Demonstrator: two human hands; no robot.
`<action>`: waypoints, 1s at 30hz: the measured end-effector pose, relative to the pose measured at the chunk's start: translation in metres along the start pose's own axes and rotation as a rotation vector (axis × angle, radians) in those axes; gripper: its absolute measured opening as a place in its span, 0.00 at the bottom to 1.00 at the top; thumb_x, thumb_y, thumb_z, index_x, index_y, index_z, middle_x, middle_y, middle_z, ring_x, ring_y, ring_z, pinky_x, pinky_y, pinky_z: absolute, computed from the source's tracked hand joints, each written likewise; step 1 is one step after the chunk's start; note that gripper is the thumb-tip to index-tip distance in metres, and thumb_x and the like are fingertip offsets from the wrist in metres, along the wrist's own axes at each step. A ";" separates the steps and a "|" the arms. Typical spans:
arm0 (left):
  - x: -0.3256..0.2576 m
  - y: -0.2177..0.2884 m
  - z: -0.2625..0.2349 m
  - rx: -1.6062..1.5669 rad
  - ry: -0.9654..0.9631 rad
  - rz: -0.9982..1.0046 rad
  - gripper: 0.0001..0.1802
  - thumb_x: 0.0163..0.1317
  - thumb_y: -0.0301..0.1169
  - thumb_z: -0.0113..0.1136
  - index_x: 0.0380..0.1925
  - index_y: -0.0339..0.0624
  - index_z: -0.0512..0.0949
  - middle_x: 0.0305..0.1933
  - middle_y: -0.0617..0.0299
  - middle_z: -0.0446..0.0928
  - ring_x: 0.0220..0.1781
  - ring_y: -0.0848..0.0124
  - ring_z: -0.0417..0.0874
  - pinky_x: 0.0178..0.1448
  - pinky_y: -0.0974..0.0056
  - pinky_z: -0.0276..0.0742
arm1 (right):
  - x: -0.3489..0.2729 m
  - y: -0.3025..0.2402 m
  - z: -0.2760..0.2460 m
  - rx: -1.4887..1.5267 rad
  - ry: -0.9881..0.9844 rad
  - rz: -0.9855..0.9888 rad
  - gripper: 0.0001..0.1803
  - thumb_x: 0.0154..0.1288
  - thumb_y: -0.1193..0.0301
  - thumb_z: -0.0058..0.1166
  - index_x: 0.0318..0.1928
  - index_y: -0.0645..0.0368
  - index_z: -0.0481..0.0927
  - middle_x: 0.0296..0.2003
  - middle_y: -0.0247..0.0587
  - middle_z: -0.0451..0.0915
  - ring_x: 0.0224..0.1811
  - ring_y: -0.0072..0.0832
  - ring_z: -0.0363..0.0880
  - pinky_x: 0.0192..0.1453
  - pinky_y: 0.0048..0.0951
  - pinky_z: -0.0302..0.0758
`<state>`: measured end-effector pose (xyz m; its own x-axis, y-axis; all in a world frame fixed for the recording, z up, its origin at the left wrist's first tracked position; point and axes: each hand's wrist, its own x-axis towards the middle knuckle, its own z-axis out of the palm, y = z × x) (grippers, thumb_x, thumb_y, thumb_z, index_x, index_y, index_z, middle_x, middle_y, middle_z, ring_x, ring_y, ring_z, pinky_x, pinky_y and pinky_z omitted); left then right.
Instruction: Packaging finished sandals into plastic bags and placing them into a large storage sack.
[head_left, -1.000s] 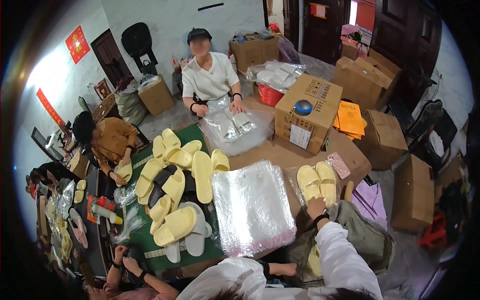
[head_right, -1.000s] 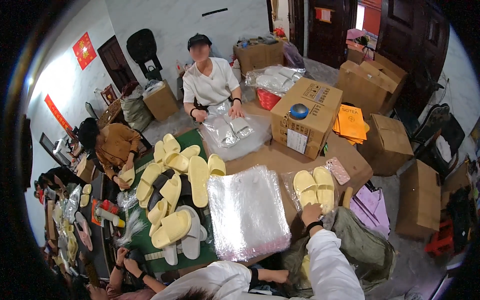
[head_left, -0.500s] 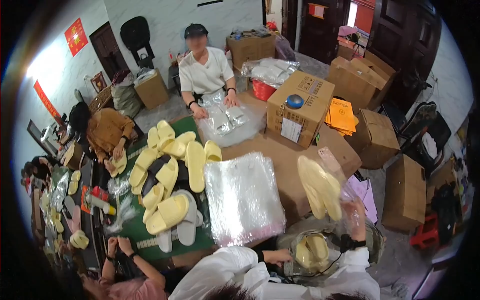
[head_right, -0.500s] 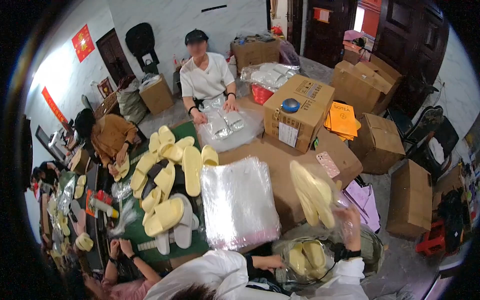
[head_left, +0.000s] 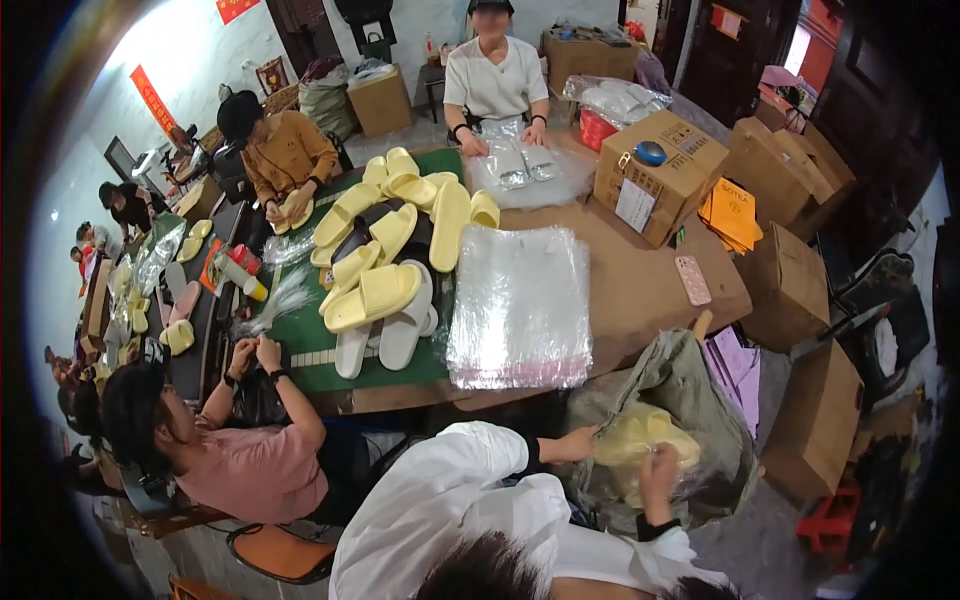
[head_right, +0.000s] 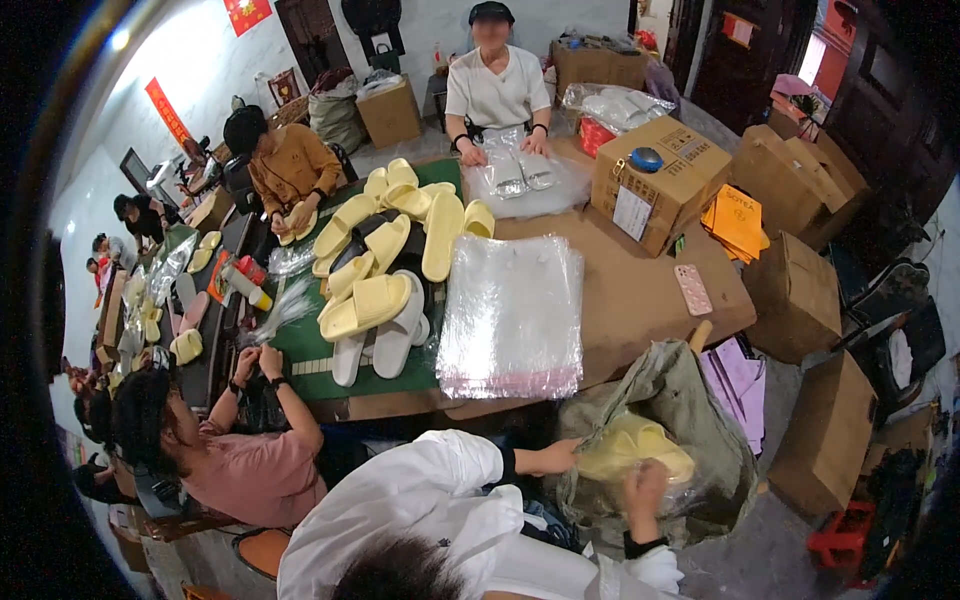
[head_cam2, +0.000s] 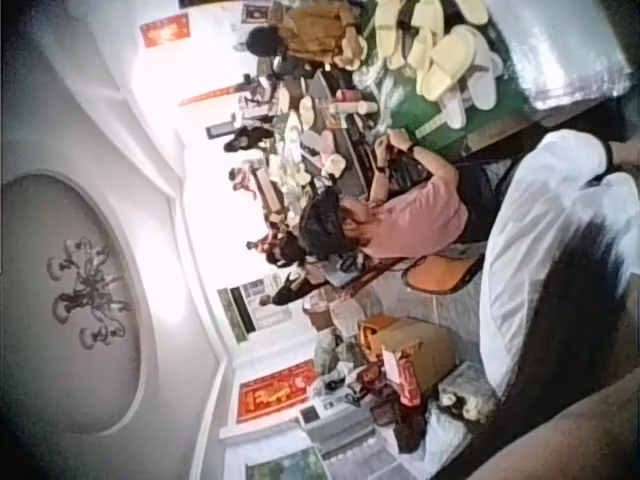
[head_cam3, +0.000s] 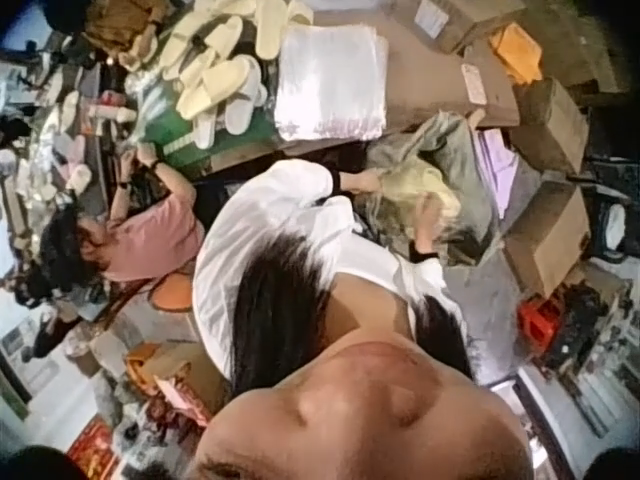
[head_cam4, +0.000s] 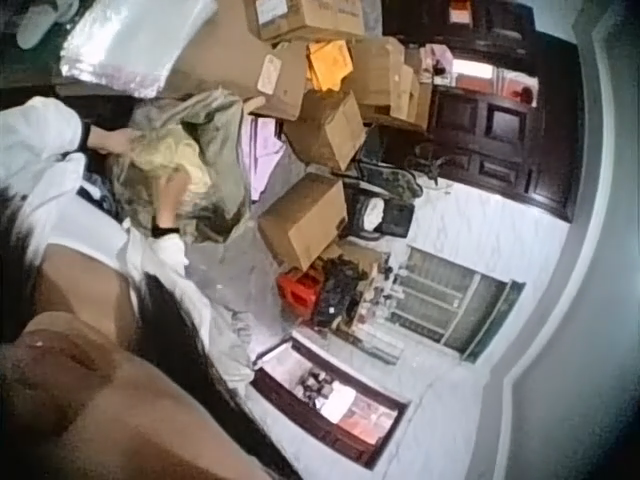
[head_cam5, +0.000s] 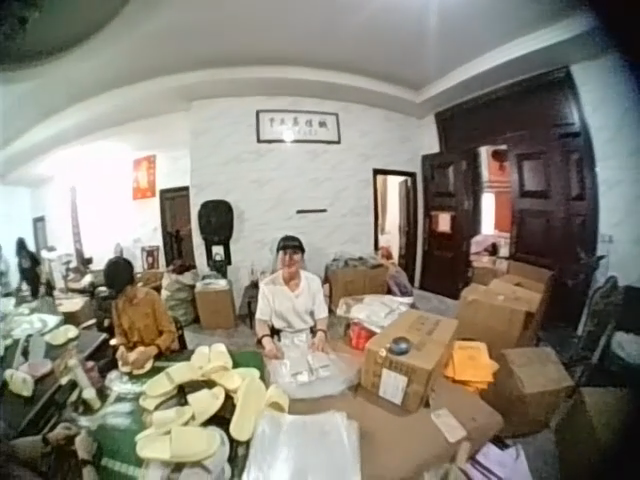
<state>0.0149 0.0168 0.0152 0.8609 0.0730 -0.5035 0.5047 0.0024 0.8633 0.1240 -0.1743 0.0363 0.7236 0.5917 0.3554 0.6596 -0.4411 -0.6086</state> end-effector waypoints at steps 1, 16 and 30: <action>0.000 -0.001 0.006 -0.002 -0.002 0.004 0.26 0.60 0.27 0.41 0.60 0.44 0.58 0.56 0.46 0.68 0.55 0.59 0.69 0.57 0.61 0.63 | -0.010 0.005 0.012 -0.071 -0.205 0.007 0.16 0.52 0.73 0.52 0.42 0.62 0.69 0.32 0.48 0.73 0.37 0.44 0.69 0.41 0.40 0.64; -0.034 0.041 0.023 0.322 -0.499 0.295 0.24 0.58 0.24 0.44 0.57 0.39 0.62 0.56 0.46 0.68 0.56 0.59 0.69 0.59 0.63 0.61 | -0.036 0.126 0.148 -0.054 -1.278 0.273 0.34 0.49 0.55 0.57 0.56 0.57 0.67 0.56 0.48 0.67 0.61 0.42 0.62 0.61 0.34 0.59; -0.053 0.026 -0.125 -0.133 -0.475 -0.138 0.35 0.59 0.35 0.52 0.64 0.47 0.49 0.34 0.61 0.74 0.33 0.75 0.73 0.36 0.70 0.72 | -0.001 0.083 0.146 0.250 -1.050 0.486 0.29 0.57 0.65 0.50 0.58 0.63 0.64 0.56 0.50 0.67 0.59 0.37 0.65 0.58 0.30 0.63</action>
<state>-0.0256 0.1372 0.0687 0.7365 -0.3978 -0.5471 0.6300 0.1088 0.7689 0.1488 -0.1131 -0.1182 0.2893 0.7139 -0.6377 0.2188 -0.6979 -0.6820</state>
